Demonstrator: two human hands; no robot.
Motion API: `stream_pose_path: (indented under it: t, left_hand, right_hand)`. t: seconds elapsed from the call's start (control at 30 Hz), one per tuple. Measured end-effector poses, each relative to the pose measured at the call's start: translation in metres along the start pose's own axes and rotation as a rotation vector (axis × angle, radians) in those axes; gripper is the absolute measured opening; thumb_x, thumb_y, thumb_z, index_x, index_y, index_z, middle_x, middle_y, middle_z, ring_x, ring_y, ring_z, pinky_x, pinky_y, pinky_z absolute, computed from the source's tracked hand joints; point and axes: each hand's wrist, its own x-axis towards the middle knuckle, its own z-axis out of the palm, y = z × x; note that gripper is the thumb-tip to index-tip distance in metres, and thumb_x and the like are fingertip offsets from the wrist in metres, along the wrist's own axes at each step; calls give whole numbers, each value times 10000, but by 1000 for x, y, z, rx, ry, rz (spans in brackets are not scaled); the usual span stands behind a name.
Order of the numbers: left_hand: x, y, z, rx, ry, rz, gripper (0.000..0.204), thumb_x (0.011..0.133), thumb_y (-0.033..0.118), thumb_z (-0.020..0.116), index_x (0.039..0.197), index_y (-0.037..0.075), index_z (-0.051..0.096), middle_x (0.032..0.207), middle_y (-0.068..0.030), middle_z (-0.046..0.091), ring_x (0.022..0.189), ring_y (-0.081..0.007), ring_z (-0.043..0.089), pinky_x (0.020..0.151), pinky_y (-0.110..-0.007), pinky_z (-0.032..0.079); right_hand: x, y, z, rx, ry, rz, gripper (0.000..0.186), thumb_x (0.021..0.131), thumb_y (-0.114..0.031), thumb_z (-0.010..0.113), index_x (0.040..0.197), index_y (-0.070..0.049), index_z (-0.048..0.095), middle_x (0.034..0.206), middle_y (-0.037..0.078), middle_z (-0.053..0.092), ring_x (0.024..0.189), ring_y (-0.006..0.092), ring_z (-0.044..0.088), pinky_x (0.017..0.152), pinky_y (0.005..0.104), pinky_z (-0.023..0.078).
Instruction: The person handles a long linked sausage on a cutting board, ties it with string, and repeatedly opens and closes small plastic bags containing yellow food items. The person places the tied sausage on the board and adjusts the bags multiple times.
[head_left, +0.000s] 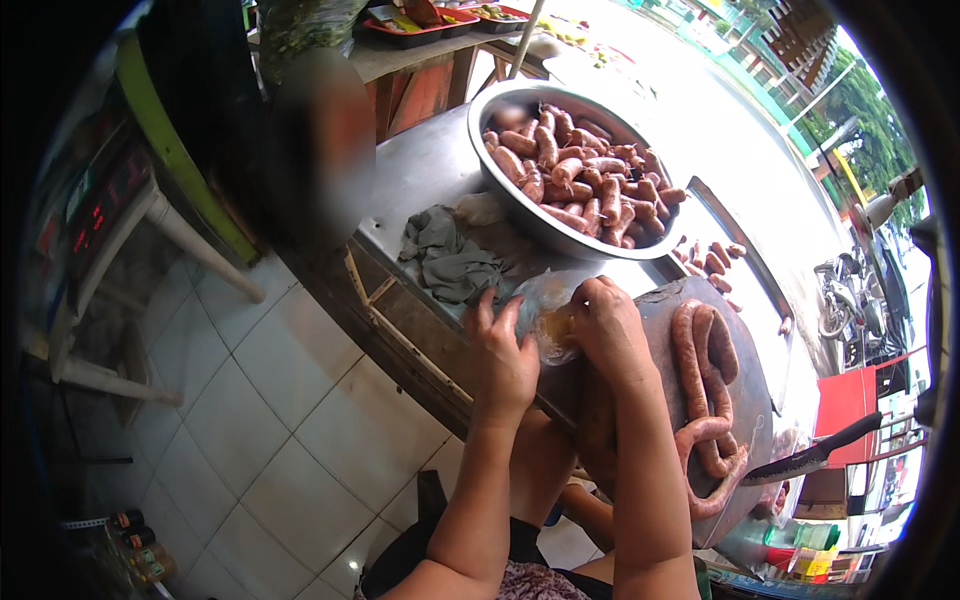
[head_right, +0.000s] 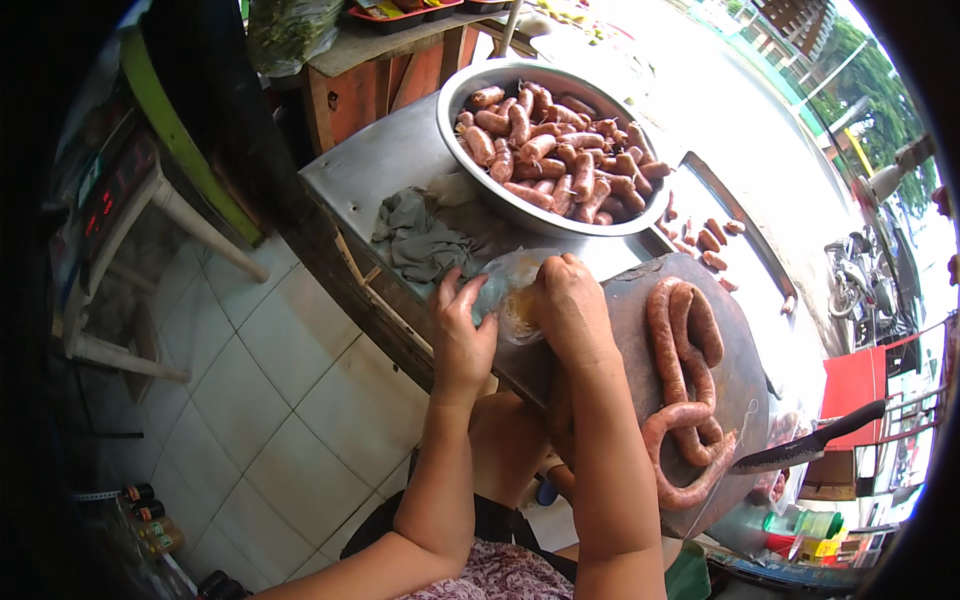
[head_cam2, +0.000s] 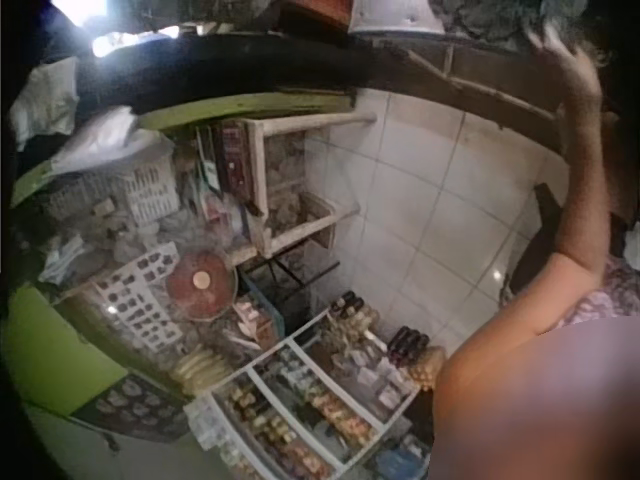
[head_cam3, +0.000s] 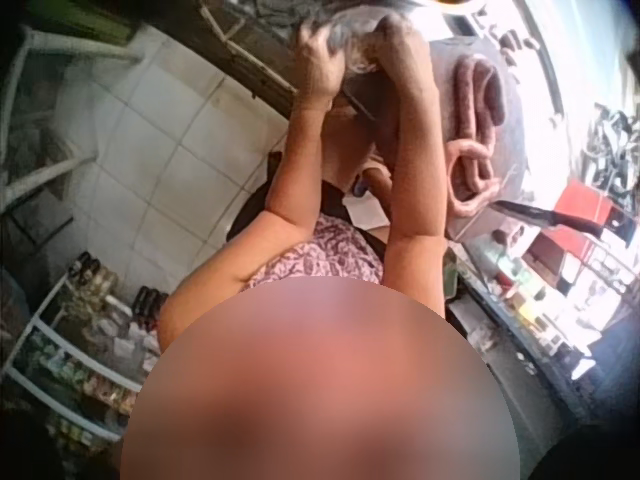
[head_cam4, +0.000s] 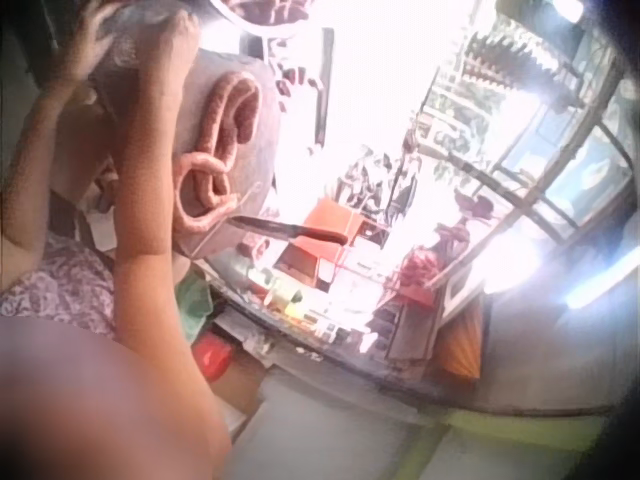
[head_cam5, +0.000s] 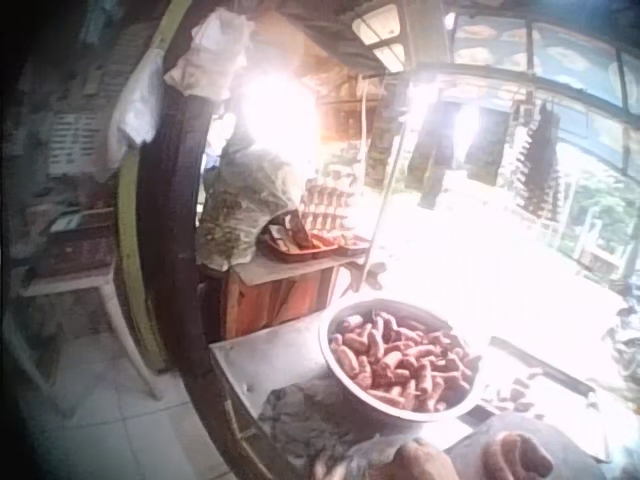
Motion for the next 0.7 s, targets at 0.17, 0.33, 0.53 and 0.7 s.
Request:
stream_pose_path:
  t: [0.17, 0.33, 0.53, 0.7]
  left_hand:
    - [0, 3, 3, -70, -15, -16, 473, 785, -26, 662, 1257, -44, 626, 1439, -278, 458, 1307, -436, 457, 1124, -477, 373]
    - [-4, 5, 8, 3, -39, 39, 476, 768, -21, 678, 1243, -30, 639, 1430, -277, 458, 1316, -442, 432, 1127, -495, 354]
    - [-6, 6, 14, 103, -39, 86, 465, 749, -9, 721, 1210, 1, 661, 1445, -262, 439, 1334, -453, 402, 1139, -508, 331]
    - [-5, 4, 17, 102, -20, 114, 424, 756, -8, 746, 1172, 38, 682, 1474, -261, 433, 1361, -445, 402, 1142, -489, 342]
  right_hand:
    - [1, 4, -2, 124, 31, -36, 113, 860, -57, 607, 873, 40, 664, 869, 259, 673, 875, 427, 663, 821, 465, 525]
    - [4, 7, 0, 133, 12, -17, 111, 870, -66, 609, 875, 26, 671, 847, 261, 685, 851, 424, 682, 788, 464, 538]
    - [3, 7, -2, 195, 41, -19, 116, 863, -62, 617, 887, 23, 692, 848, 243, 699, 839, 402, 701, 779, 428, 554]
    - [4, 4, -6, 328, 32, 31, 123, 848, -43, 621, 897, 30, 706, 862, 254, 705, 840, 393, 710, 785, 424, 561]
